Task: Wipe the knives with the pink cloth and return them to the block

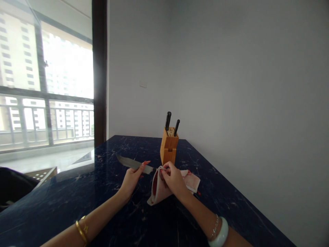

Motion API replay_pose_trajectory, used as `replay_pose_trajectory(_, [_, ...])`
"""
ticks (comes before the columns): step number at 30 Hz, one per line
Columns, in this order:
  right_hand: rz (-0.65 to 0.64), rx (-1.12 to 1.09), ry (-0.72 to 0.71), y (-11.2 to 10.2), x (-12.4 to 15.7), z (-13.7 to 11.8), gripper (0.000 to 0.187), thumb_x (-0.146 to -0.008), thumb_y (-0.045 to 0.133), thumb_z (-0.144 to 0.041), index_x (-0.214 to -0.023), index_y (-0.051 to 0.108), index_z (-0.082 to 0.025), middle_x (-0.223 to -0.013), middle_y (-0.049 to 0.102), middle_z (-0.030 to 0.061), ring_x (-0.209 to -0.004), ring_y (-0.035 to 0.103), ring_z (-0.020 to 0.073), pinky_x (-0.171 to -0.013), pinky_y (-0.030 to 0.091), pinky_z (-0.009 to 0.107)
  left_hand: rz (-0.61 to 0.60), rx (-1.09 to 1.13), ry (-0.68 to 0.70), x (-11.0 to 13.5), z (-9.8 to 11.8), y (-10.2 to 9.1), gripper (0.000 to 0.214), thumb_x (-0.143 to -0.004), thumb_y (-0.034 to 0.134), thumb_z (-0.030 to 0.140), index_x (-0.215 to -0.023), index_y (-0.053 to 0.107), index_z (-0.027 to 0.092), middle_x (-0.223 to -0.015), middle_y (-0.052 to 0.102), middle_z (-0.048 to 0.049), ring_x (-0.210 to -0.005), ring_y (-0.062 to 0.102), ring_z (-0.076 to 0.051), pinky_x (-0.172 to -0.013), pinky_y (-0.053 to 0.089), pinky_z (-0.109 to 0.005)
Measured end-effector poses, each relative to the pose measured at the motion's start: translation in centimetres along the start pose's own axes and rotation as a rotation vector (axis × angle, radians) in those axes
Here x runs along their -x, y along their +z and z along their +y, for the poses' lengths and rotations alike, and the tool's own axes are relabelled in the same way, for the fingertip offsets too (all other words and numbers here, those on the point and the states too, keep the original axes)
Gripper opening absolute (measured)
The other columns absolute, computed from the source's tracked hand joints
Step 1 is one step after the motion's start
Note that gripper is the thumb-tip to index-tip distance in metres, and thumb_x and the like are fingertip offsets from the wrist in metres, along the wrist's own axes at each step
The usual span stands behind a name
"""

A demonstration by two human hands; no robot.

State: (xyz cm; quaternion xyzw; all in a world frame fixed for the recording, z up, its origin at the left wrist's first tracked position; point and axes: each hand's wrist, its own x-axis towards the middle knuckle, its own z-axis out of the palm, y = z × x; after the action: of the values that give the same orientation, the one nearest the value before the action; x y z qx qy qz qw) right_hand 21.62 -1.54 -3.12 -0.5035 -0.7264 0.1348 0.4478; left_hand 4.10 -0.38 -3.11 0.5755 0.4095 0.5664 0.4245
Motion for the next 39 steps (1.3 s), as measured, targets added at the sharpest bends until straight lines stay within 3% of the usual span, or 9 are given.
replay_pose_trajectory(7, [-0.023, 0.112, -0.06, 0.8, 0.5, -0.7, 0.009, -0.076, 0.045, -0.026, -0.081, 0.049, -0.021, -0.067, 0.055, -0.0016, -0.064, 0.051, 0.0118, -0.056, 0.032, 0.021, -0.143, -0.007, 0.064, 0.7, 0.0, 0.8, 0.038, -0.073, 0.046, 0.043, -0.099, 0.06, 0.019, -0.089, 0.066, -0.0026, -0.087, 0.056, -0.021, -0.068, 0.041, -0.026])
replay_pose_trajectory(13, [0.045, 0.156, -0.022, 0.1, 0.1, -0.5, 0.007, -0.077, 0.04, -0.022, -0.081, 0.046, -0.02, -0.068, 0.054, 0.0001, -0.064, 0.051, 0.013, -0.056, 0.033, 0.022, -0.11, -0.023, 0.071, 0.6, 0.0, 0.9, 0.034, -0.072, 0.048, 0.042, -0.092, 0.063, 0.02, -0.088, 0.066, -0.0007, -0.087, 0.056, -0.022, -0.069, 0.042, -0.027])
replay_pose_trajectory(18, [-0.017, 0.089, -0.095, 0.4, 0.5, -1.0, 0.015, -0.079, 0.035, -0.018, -0.092, 0.041, -0.021, -0.07, 0.053, -0.0006, -0.068, 0.052, 0.0129, -0.059, 0.034, 0.022, -0.095, -0.018, 0.065, 0.8, 0.3, 1.0, 0.035, -0.07, 0.05, 0.043, -0.091, 0.064, 0.019, -0.086, 0.066, -0.0015, -0.084, 0.057, -0.022, -0.067, 0.043, -0.027])
replay_pose_trajectory(30, [-0.059, 0.172, -0.175, 0.4, 0.5, -1.1, 0.01, -0.074, 0.044, -0.02, -0.084, 0.044, -0.02, -0.071, 0.051, -0.0007, -0.069, 0.048, 0.0132, -0.06, 0.033, 0.022, -0.091, 0.026, 0.096, 0.9, 0.5, 1.2, 0.035, -0.069, 0.052, 0.043, -0.086, 0.065, 0.016, -0.081, 0.067, -0.0041, -0.076, 0.06, -0.022, -0.066, 0.045, -0.028])
replay_pose_trajectory(39, [-0.103, 0.173, -0.14, 0.3, 0.2, -0.6, 0.011, -0.077, 0.037, -0.015, -0.084, 0.043, -0.021, -0.078, 0.053, 0.0016, -0.074, 0.05, 0.0139, -0.065, 0.033, 0.023, -0.09, 0.006, 0.105, 0.8, 0.4, 1.2, 0.032, -0.07, 0.051, 0.041, -0.086, 0.065, 0.016, -0.081, 0.067, -0.0032, -0.077, 0.059, -0.021, -0.067, 0.044, -0.027])
